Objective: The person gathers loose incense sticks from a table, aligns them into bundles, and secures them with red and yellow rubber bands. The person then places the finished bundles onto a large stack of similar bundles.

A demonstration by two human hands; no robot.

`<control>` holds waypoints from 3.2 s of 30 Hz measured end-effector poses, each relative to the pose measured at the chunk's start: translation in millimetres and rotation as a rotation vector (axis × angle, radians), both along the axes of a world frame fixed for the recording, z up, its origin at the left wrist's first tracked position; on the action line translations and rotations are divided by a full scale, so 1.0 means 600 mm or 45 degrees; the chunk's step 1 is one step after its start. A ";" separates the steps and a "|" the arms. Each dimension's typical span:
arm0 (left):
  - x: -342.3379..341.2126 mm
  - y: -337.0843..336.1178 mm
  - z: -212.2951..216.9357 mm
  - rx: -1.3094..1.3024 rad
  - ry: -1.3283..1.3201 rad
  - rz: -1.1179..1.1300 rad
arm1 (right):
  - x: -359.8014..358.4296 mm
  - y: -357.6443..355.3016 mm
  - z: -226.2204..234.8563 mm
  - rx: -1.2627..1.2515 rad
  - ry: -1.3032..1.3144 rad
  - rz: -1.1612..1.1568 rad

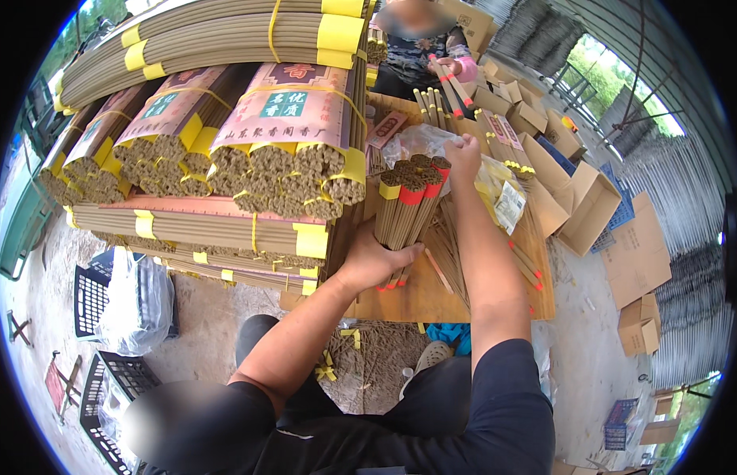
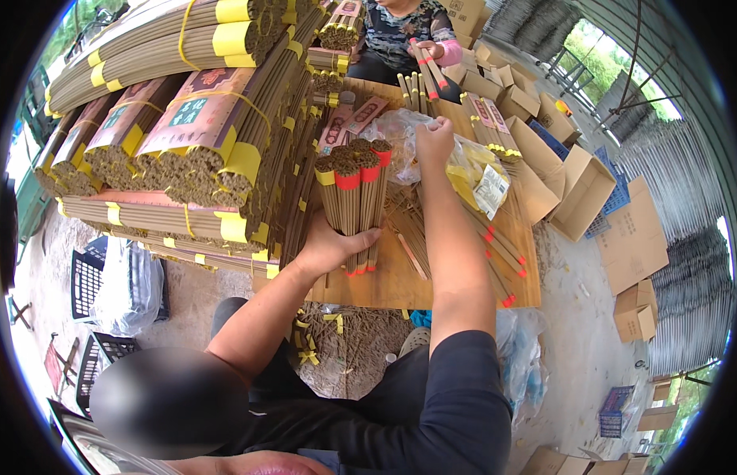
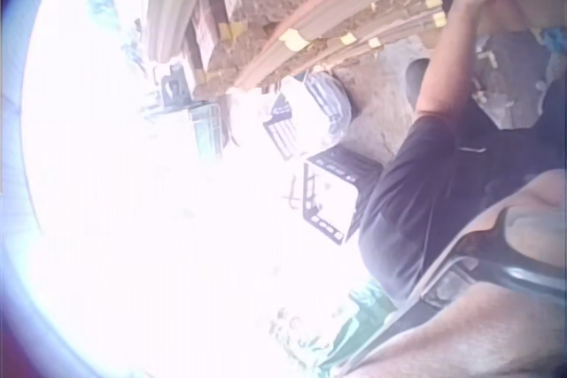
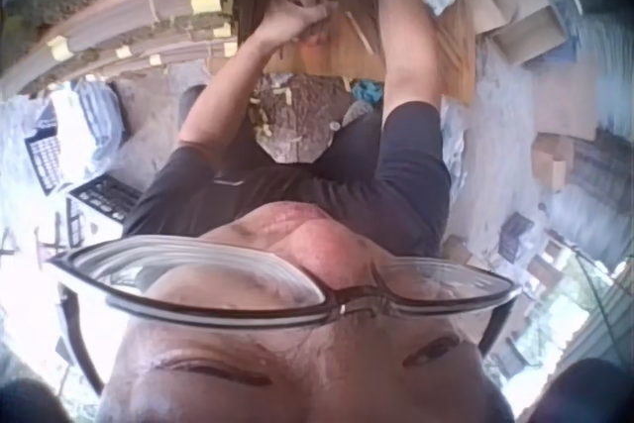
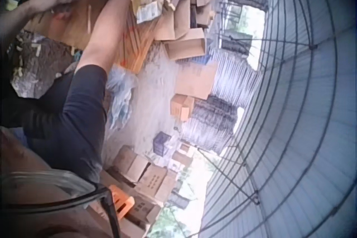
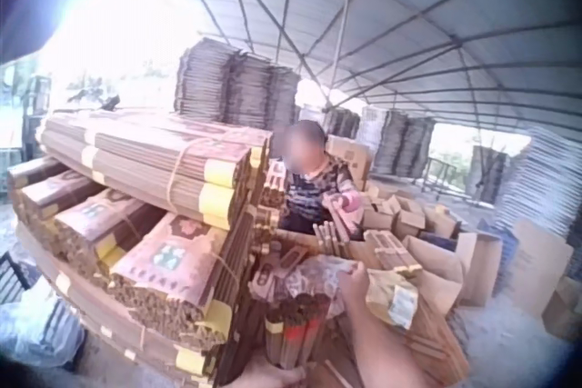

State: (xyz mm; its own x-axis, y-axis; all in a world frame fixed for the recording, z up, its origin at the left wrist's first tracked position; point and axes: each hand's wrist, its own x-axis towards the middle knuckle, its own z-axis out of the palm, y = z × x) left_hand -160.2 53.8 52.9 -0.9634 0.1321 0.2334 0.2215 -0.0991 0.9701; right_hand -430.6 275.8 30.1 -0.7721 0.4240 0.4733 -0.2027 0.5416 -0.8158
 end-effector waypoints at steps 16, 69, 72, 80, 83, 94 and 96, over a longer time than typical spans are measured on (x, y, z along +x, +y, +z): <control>0.017 -0.012 0.045 0.022 -0.230 -0.169 | -0.028 -0.145 0.055 -1.181 0.586 0.372; 0.009 0.032 -0.006 0.100 0.268 -0.249 | 0.478 -0.118 0.109 -0.239 0.681 0.666; 0.000 0.029 -0.005 0.064 0.210 -0.284 | 0.465 -0.117 0.092 -0.282 0.625 0.647; 0.003 0.027 0.005 -0.168 0.115 -0.234 | 0.453 -0.056 0.064 0.105 0.611 0.685; 0.005 0.028 0.005 -0.157 0.126 -0.220 | 0.467 -0.030 0.079 0.124 0.483 0.809; -0.005 0.022 0.014 -0.157 0.082 -0.143 | 0.522 -0.010 0.154 -0.653 -0.596 0.867; -0.008 0.023 0.014 -0.090 0.114 -0.072 | 0.523 -0.025 0.164 -0.818 -0.432 0.866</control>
State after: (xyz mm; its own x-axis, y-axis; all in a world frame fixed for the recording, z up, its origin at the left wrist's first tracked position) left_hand -164.9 67.8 61.0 -0.9298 0.2046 0.3060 0.3032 -0.0456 0.9518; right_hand -116.8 260.9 128.5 -0.9980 -0.0607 0.0181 -0.0076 -0.1679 -0.9858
